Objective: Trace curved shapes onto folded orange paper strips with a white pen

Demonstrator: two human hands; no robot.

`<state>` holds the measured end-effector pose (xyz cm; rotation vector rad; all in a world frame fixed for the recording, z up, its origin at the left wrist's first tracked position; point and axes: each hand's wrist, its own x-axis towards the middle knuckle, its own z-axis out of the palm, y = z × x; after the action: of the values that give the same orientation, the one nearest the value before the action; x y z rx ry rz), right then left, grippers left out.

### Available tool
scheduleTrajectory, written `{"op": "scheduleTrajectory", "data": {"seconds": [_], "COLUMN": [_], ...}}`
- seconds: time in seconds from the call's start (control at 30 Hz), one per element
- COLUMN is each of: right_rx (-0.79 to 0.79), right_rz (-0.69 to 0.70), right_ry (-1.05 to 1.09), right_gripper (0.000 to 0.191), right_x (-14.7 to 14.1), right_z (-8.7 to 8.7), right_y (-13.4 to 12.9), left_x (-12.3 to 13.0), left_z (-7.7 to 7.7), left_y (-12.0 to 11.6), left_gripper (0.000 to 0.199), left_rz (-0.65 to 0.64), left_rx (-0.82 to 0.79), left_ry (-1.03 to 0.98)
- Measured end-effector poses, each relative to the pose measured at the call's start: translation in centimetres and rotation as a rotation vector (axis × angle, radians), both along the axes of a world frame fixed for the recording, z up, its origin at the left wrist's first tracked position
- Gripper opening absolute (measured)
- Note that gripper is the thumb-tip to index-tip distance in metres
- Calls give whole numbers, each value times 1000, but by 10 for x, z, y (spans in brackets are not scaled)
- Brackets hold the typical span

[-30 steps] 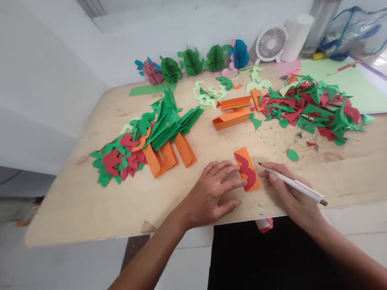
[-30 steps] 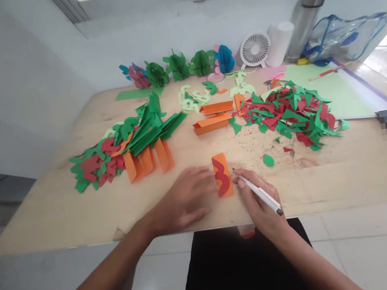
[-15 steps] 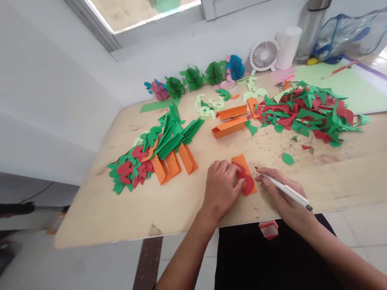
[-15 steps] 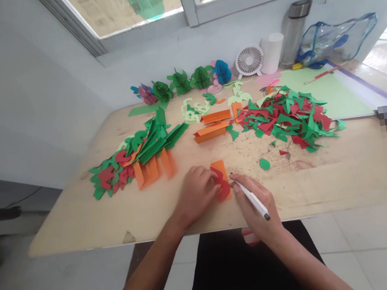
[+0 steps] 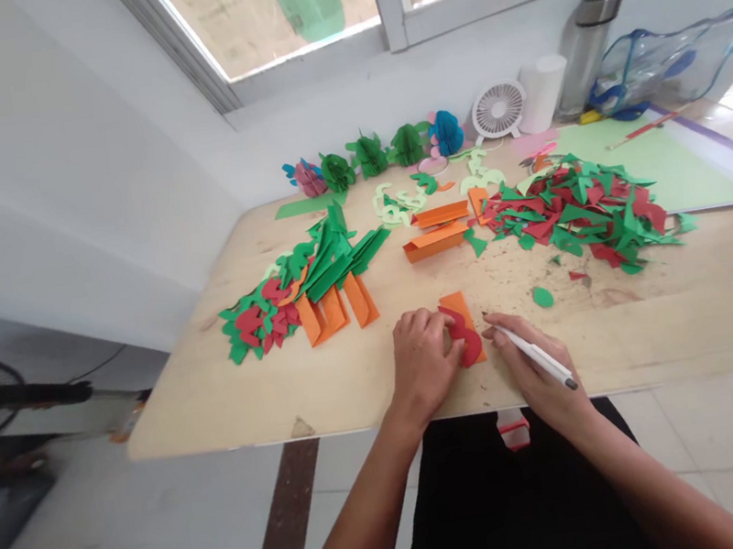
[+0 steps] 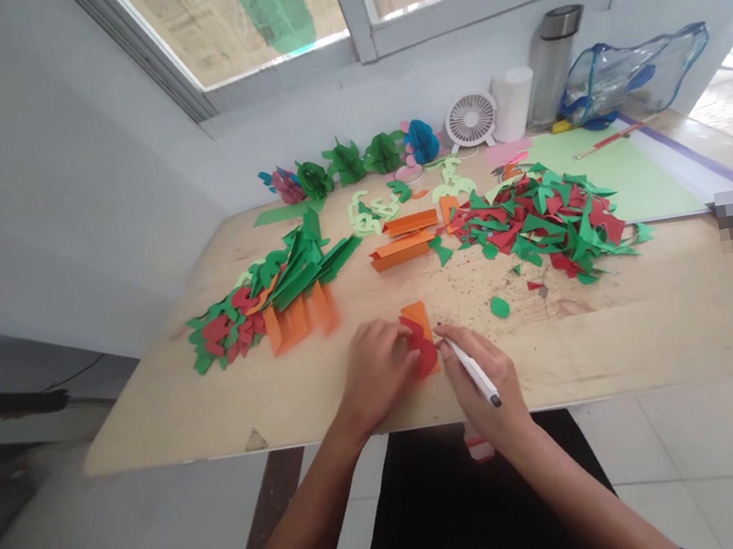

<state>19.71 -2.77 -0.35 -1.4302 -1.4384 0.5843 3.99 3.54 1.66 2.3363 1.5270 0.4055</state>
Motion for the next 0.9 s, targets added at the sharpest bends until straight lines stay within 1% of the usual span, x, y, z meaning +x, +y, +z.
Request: {"op": "scheduleTrajectory", "data": {"seconds": [0.3,0.47,0.53,0.63,0.7,0.9], "right_rx": [14,42,42,40,48,71], "right_rz": [-1,-2,-3,-1,-2,8], "right_ry": [-82,-105,-117,-138,-147,-172], "right_gripper": [24,23,23,23,23,24], "right_x": [0,0,-1,-1,-1,-1], "right_z": [-2,-2,-2,-2,-2,-3], "right_y": [1,1,1,2,2,2], "left_x": [3,4,3,-1,-4,-9], "left_z": [-1,-4,-3,-1,2,7], "left_y": [-1,-6,-5,4,13,36], "left_gripper": [7,6,9,16,17,7], "left_rz": [34,40,45,43,26,-56], "left_rx": [5,15,22,27,21,-20], "left_ry": [-28,-56,-60,-41,-8,65]}}
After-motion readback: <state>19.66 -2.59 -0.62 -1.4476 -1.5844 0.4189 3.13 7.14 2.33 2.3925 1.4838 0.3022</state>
